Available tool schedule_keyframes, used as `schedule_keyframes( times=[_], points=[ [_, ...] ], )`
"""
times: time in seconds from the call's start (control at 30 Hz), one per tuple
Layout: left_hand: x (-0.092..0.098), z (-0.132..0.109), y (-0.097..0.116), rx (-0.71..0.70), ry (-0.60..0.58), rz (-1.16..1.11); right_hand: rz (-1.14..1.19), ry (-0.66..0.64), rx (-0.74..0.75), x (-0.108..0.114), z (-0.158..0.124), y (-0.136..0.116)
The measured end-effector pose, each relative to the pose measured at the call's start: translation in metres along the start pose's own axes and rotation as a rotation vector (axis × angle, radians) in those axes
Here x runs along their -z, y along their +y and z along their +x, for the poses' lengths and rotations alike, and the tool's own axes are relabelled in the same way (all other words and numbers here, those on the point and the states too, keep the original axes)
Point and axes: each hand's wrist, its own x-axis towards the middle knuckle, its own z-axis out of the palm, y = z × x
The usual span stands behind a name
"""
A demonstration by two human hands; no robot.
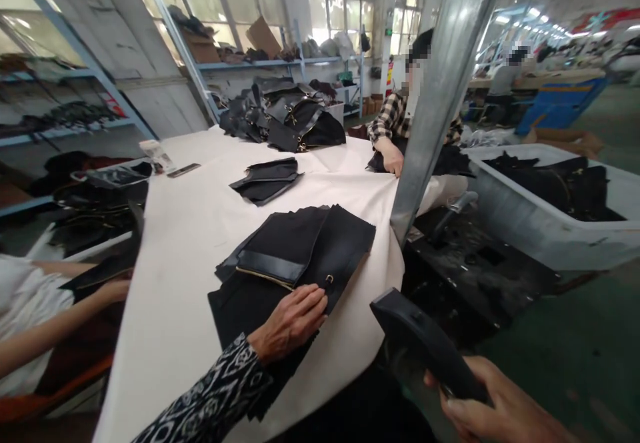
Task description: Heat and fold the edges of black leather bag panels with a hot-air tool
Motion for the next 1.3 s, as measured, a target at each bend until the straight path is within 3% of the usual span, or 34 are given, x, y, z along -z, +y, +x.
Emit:
schedule_keyframes(
  times=[0.27,0.6,0.7,0.97,1.17,1.3],
  points=[
    [0.006,0.000,-0.001,0.033,0.180,-0.127,-0.049,-0.160,0.002,-0.017,0.041,-0.023],
    [0.011,-0.001,-0.007,0.091,0.244,-0.320,-0.094,-0.252,0.052,-0.032,0.085,-0.052],
    [0.009,-0.002,-0.009,0.106,0.217,-0.341,-0.086,-0.245,0.046,-0.028,0.087,-0.057],
    [0.005,-0.005,-0.010,0.115,0.171,-0.356,-0.016,-0.078,0.054,-0.001,0.061,-0.058],
    [0.005,-0.006,-0.009,0.132,0.199,-0.304,-0.096,-0.121,-0.030,-0.009,0.061,-0.032],
    [0.007,-0.003,-0.007,0.136,0.204,-0.289,-0.121,-0.197,-0.073,-0.018,0.072,-0.032]
  ],
)
